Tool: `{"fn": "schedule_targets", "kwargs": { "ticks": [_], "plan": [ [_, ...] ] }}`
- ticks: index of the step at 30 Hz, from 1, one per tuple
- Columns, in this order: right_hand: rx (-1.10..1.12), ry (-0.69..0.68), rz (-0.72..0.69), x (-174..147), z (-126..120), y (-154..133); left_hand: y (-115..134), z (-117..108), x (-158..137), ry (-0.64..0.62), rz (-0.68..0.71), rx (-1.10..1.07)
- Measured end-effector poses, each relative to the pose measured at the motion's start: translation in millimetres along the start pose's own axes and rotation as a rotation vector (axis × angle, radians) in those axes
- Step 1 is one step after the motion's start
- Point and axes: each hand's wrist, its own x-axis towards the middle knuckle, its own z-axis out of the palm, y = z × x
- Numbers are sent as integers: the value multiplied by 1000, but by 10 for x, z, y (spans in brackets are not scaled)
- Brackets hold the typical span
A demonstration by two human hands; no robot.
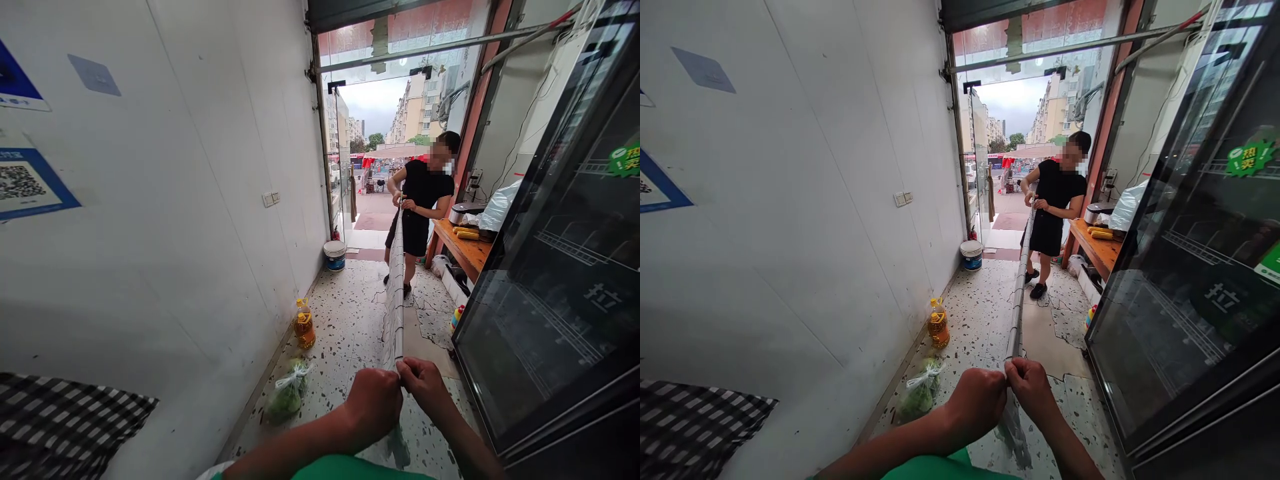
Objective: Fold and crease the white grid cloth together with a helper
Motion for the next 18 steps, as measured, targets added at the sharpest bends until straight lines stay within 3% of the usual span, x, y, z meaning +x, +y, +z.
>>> {"fn": "schedule_targets", "kwargs": {
  "ticks": [11, 18],
  "plan": [
    [87, -21, 9, -112, 46, -76, -104, 34, -162, 75, -59, 25],
    [241, -15, 99, -118, 120, -40, -171, 43, -301, 164, -121, 2]
  ]
}}
